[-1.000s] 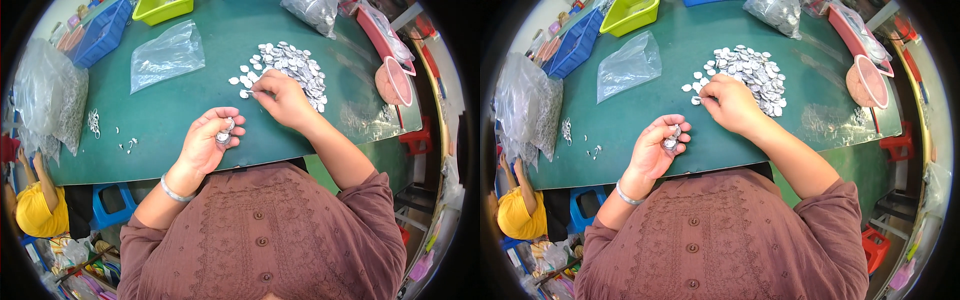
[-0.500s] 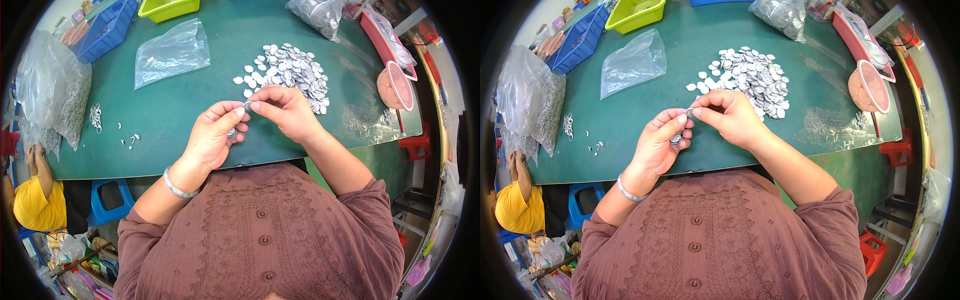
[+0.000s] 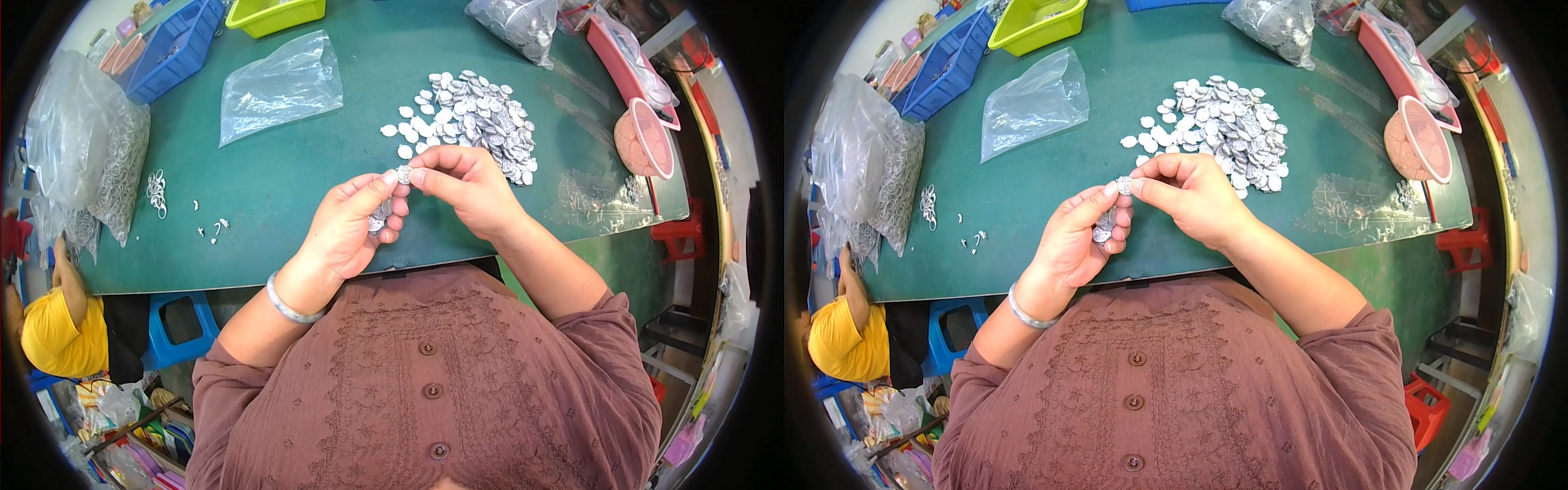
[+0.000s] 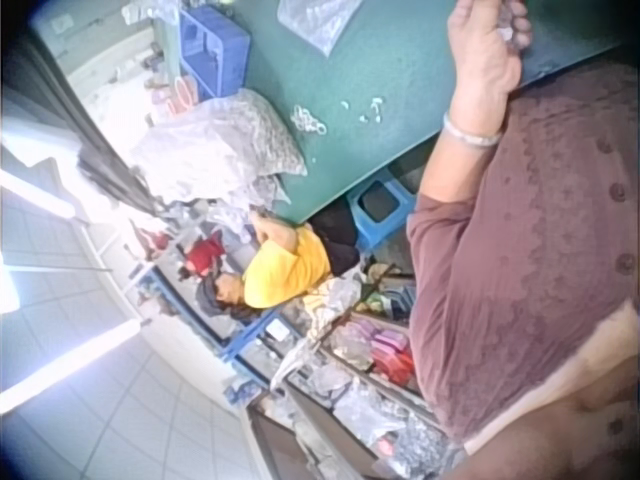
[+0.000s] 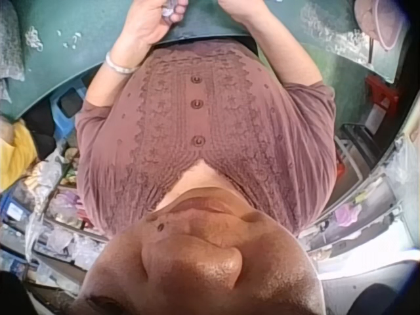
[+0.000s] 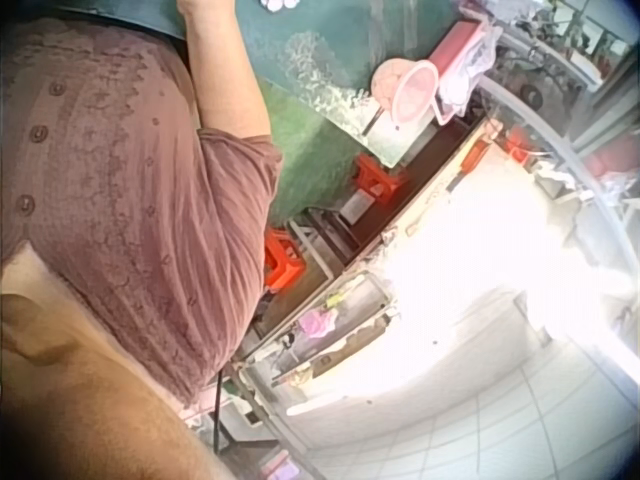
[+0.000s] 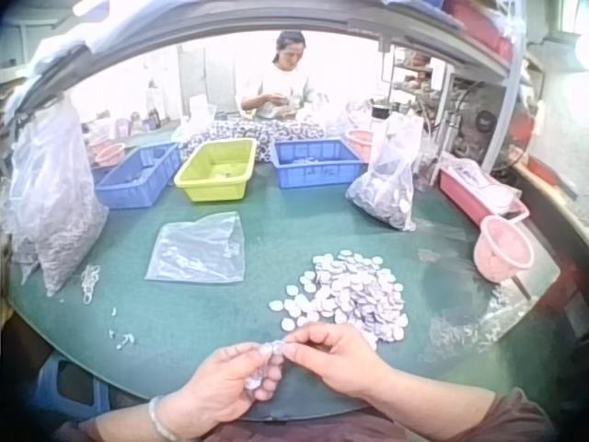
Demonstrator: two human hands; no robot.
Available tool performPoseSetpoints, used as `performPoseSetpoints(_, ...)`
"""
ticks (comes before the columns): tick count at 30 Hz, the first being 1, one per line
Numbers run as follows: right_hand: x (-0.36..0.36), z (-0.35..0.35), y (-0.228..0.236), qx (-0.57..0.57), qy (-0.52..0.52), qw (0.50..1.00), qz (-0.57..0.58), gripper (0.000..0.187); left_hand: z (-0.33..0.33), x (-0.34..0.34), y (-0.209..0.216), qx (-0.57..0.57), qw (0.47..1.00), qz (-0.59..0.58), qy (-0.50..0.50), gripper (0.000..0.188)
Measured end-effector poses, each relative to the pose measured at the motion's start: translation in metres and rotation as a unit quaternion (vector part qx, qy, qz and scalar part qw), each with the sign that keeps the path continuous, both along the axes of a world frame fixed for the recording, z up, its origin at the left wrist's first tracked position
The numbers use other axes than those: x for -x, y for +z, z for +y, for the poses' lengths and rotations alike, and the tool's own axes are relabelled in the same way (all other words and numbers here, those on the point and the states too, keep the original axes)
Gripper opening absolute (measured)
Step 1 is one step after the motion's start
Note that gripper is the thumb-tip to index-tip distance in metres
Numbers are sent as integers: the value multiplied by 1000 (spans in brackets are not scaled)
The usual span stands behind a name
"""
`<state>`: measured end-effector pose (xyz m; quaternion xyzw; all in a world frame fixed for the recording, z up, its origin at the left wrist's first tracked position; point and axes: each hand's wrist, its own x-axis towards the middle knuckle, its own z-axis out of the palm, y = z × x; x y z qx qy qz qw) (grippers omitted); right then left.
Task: The person sits at a workbench and assembles small silver jewelry components by hand. They pick up flat silver pieces and link them with small metal rings, placing the finished assemblies into a pink basket. The person also handles plastic bags containing loose components.
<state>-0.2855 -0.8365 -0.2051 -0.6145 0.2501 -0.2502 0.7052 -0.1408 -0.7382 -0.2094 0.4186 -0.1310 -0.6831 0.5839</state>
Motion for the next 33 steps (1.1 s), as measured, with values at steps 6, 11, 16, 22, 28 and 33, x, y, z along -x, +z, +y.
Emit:
performPoseSetpoints(6,-1,0,-12,97,0,995,-38,10,2,-1,3,-20,999,24,-19,16)
performPoseSetpoints(11,1,-2,-12,276,-11,961,-22,15,3,1,1,-6,1000,-11,10,10)
performPoseSetpoints(16,1,0,-13,299,-21,954,-27,17,5,2,-2,2,999,-43,24,11)
performPoseSetpoints(22,1,0,-13,297,-11,955,-26,18,6,2,-2,0,998,-47,31,9)
performPoseSetpoints(28,1,3,-9,174,-36,984,8,19,6,2,-5,13,996,-80,48,9)
performPoseSetpoints(33,1,-12,-13,308,-66,941,122,15,8,-2,-4,28,998,-38,46,5)
